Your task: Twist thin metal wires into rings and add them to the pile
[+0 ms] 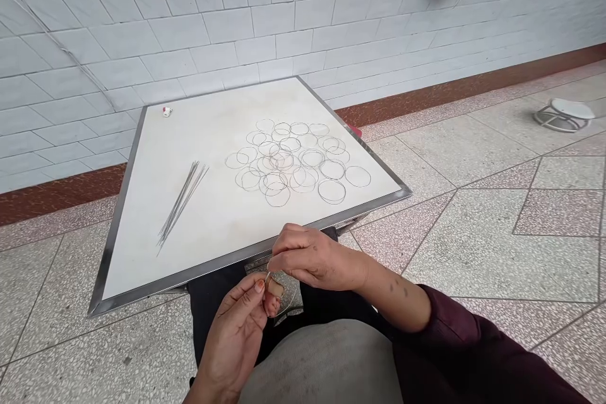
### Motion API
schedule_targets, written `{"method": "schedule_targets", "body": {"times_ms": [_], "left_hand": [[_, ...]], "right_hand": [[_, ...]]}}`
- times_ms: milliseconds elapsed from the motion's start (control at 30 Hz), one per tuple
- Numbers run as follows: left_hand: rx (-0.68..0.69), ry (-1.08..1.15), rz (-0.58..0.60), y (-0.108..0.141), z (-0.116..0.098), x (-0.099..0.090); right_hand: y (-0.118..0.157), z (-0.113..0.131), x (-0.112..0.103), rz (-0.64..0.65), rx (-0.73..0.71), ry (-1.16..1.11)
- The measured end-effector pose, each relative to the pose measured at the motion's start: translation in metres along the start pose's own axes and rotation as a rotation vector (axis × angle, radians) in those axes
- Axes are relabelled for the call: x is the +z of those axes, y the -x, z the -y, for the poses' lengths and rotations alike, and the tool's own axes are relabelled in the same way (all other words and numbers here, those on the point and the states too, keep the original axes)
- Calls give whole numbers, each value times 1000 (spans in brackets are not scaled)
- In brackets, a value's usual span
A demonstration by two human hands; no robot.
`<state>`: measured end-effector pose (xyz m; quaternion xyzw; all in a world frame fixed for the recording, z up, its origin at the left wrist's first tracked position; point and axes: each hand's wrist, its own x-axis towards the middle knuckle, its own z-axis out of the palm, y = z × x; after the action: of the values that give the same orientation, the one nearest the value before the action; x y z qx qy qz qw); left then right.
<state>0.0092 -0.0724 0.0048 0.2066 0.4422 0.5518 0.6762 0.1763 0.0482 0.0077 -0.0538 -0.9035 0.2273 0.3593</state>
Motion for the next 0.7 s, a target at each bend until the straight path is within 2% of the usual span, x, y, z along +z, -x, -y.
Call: {"method": "schedule_targets", "body": {"times_ms": [267,500,600,700], "left_hand": [[27,107,-9,-1,7,3],[-58,83,5,-2,5,-4],[-60,47,30,-1,6,-7],[-59,34,37,-2,7,-7]], "right_hand": [[1,0,8,-115,41,-63],[1,-1,6,-21,9,-9],[0,-1,6,29,-4,-17],[1,0,7,26,9,-22]]}}
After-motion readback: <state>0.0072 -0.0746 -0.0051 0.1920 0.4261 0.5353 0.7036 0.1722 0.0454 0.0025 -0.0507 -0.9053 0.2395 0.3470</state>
